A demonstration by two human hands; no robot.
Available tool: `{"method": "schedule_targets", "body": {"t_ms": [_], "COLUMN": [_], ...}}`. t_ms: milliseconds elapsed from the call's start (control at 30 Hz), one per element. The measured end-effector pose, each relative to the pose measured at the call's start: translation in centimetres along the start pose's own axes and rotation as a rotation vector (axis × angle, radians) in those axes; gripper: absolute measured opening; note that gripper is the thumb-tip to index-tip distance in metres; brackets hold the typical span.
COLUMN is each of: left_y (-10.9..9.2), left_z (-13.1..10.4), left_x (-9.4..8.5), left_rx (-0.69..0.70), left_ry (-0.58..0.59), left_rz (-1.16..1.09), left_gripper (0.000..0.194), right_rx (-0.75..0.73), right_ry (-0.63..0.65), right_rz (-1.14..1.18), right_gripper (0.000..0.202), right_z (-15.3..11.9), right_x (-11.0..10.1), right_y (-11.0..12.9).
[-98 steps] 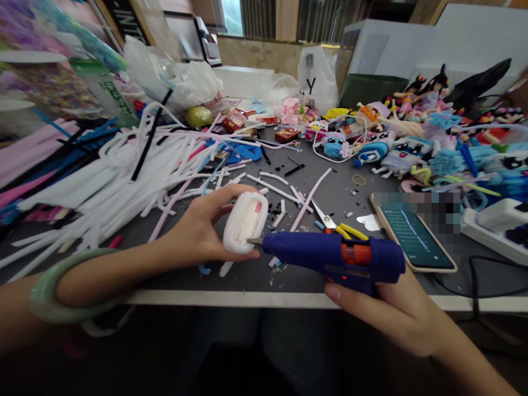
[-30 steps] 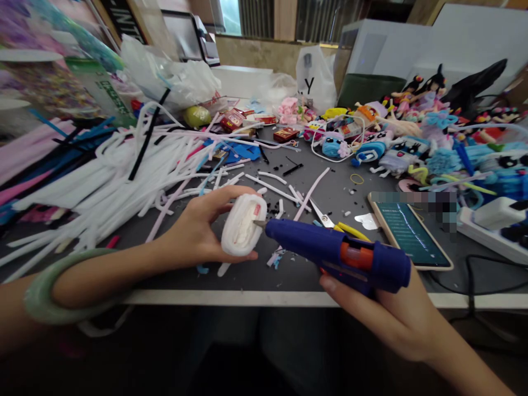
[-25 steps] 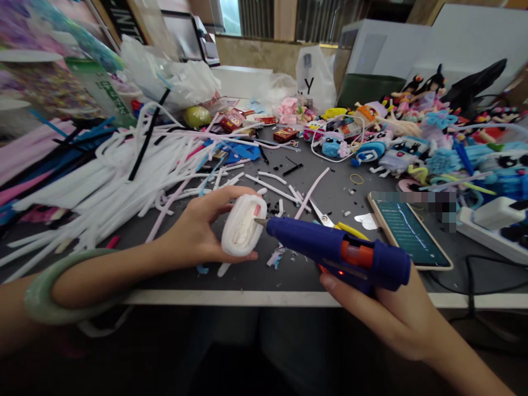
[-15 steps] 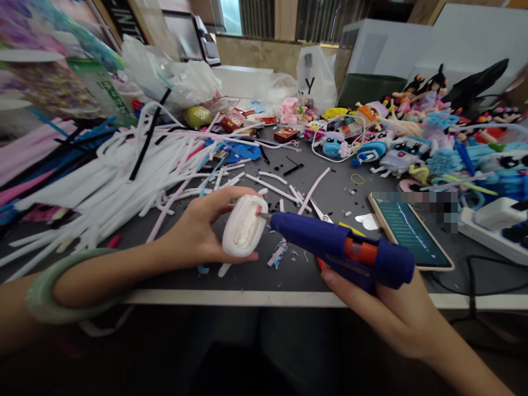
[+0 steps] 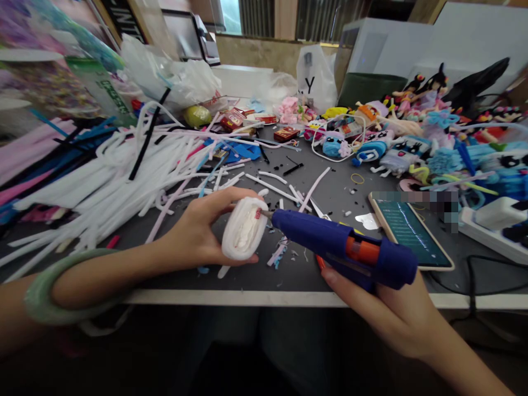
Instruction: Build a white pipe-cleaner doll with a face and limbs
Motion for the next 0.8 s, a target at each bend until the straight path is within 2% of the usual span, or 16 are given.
{"method": "schedule_targets", "body": {"t_ms": [467, 800], "left_y": [0.03, 0.04], "left_z": [0.05, -0.01], "left_x": [0.0, -0.01], "left_rx": [0.02, 0.02], "left_ry": [0.008, 0.031], "left_rz": [0.02, 0.046], "left_gripper": [0.064, 0.066], "right_rx": [0.037, -0.109], "right_ry": [-0.004, 0.026], "right_rz": [0.115, 0.017], "right_gripper": [0.016, 0.011], "right_z": [0.01, 0.52], "right_x": [0.4, 0.37], "right_y": [0.09, 0.63]}}
Point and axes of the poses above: each hand's wrist, its own z-axis towards the middle knuckle, its own x-axis out of the palm, y = z × x, the point moved 2 cm from there along z, towards the middle knuckle
